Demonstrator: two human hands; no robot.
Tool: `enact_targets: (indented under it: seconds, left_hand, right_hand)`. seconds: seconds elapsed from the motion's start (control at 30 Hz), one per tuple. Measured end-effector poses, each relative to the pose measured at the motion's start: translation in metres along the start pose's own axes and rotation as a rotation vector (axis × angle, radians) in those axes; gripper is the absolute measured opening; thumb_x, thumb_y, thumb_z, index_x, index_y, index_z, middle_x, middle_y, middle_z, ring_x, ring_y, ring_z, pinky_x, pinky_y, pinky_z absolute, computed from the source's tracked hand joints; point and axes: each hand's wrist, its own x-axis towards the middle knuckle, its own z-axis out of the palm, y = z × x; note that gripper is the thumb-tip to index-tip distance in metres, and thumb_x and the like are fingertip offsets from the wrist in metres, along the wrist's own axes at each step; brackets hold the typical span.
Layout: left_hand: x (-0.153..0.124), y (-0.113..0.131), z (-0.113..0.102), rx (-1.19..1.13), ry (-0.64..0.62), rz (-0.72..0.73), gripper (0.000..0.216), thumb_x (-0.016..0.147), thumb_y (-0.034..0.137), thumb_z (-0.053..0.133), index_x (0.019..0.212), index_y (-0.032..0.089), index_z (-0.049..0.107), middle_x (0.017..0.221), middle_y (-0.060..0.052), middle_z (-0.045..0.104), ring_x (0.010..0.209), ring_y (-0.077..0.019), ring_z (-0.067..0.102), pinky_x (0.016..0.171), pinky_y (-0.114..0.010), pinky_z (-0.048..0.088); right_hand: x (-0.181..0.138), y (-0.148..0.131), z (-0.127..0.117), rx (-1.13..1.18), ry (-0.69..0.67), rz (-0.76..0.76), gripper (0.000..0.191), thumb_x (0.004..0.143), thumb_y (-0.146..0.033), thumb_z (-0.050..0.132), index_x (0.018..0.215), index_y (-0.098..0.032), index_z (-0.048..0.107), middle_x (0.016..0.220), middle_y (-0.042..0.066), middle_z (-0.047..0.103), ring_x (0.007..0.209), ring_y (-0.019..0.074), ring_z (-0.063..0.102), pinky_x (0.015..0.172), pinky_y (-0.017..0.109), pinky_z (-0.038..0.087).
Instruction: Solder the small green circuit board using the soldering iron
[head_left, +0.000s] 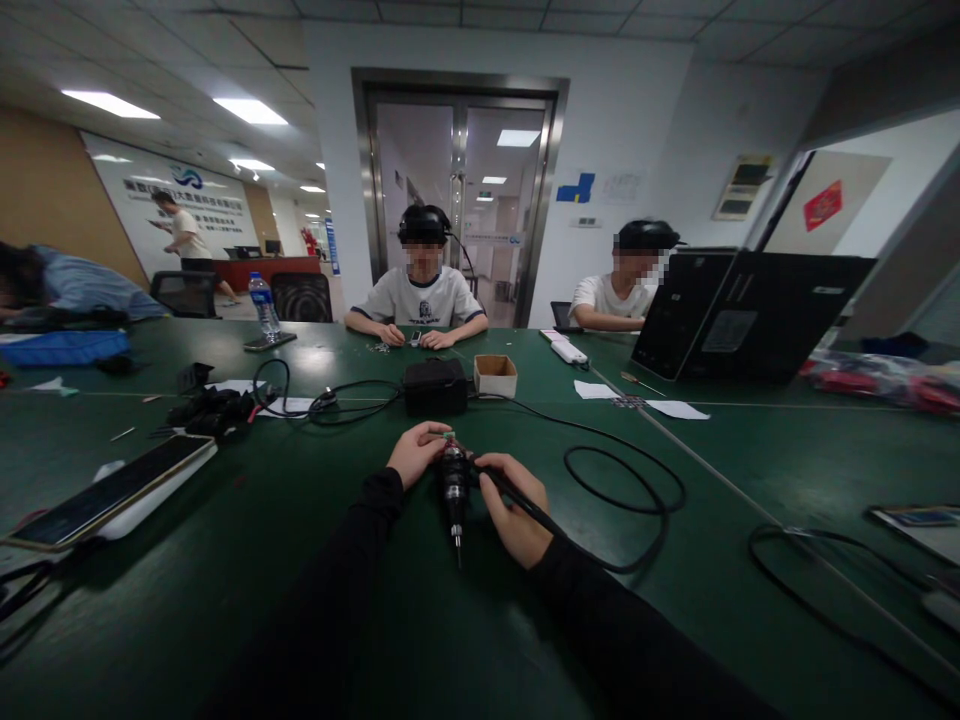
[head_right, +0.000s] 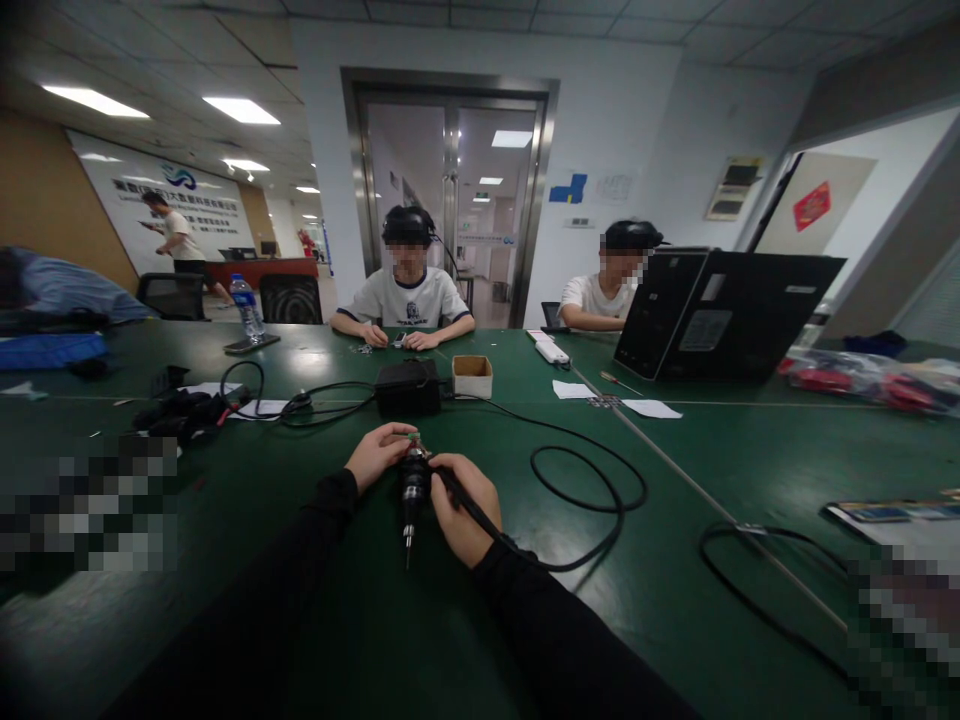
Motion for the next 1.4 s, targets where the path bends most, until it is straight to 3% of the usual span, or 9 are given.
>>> enact_targets:
  seconds: [1.1,1.4]
  left_hand:
    - [-0.002,-0.0003,0.0005,0.049,-0.016,0.052,0.03,0.068,0.025,0.073,0.096,0.015,0.067,0.089,-0.009,0.074,0.089,-0.0209,0.069,0.09,-0.036,0.05]
    - [-0.0036,0.0014,0.0002,0.044,-0.021,0.044,0.035,0.066,0.031,0.078,0.096,0.015,0.067,0.092,-0.01,0.074,0.091,-0.0225,0.068,0.089,-0.037,0.051]
  right_hand:
    - [0.0002,-0.0028,-0.0024,-0.002,0.005,-0.016,0.014,0.086,-0.02,0.052,0.095,-0.02,0.063,0.09,0.004,0.069,0.078,0.0171,0.064,0.072,0.028,0.051]
    - [-0.0002,-0.003,-0.0037,-0.025,0.034,-0.002,0.013,0.086,-0.02,0.053,0.094,-0.021,0.063,0.087,0.003,0.069,0.076,0.0169,0.065,0.069,0.027,0.051]
